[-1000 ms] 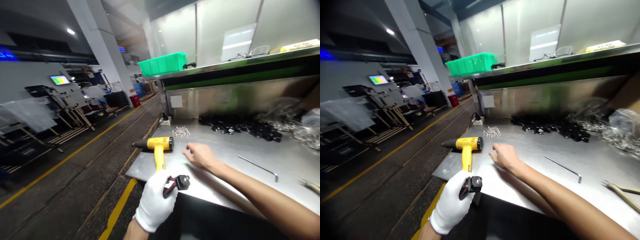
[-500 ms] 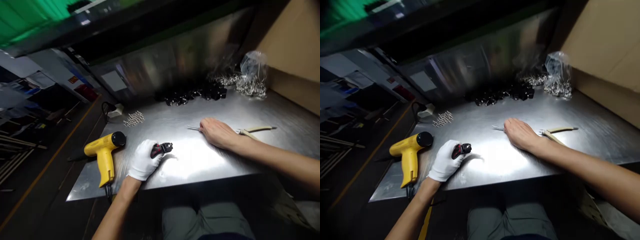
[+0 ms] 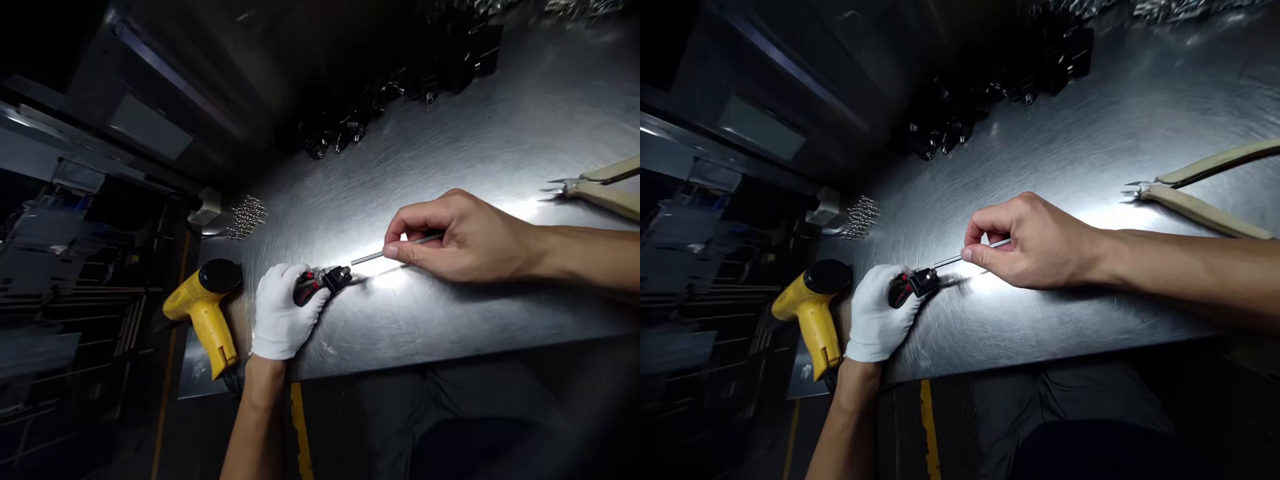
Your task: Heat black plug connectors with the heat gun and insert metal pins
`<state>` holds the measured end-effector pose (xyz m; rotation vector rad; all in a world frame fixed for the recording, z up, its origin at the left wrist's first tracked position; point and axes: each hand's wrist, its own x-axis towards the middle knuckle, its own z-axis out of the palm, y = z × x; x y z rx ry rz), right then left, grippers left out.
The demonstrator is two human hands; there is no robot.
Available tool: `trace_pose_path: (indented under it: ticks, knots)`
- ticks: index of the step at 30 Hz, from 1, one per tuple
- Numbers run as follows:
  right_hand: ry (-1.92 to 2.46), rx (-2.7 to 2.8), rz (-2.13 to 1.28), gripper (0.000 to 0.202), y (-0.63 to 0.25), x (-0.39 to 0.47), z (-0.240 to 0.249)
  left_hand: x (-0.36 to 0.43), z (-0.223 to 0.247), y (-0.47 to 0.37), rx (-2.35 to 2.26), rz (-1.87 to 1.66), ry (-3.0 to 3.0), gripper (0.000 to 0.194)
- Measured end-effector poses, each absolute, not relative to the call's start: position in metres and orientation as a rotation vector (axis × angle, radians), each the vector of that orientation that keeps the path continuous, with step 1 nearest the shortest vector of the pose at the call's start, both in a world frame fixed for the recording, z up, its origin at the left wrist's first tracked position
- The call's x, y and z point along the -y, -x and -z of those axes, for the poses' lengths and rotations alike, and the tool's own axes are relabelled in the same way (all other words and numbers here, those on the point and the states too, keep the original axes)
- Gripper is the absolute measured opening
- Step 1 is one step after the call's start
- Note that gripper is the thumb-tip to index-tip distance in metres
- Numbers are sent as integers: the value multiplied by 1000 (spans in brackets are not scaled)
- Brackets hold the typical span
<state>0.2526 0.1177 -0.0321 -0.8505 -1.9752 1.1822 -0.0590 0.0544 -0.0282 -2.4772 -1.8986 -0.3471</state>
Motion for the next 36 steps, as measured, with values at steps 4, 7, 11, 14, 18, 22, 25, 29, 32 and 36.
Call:
trace_pose_path:
  ticks: [4,7,11,14,18,22,25,29,32,36]
  knots:
    - [852,2003,-1269,16,-252,-120,30,-55,29,60,1879,371,2483,25]
    - [838,2021,-1296,16,-252,-121,29,-55,29,59,1871,387,2485,25]
    - [842,2054,-1311,16,-253,-122,28,-54,29,59,1852,361,2503,26]
    - [864,2079,-1332,15,-254,-124,27,-54,28,60,1834,323,2510,28]
    - [866,2111,-1335,15,-254,-127,25,-57,24,60,1791,225,2528,31]
    - [825,2167,-1294,15,-252,-130,25,-62,18,60,1726,107,2561,38]
    - [808,2179,-1263,13,-252,-132,26,-65,17,62,1690,34,2583,41]
    - [802,2178,-1240,12,-252,-132,27,-68,16,64,1681,-47,2617,40]
    - [800,2173,-1242,13,-252,-133,28,-70,15,62,1650,-63,2631,40]
    - [778,2191,-1253,13,-252,-134,30,-73,13,59,1601,-115,2651,43]
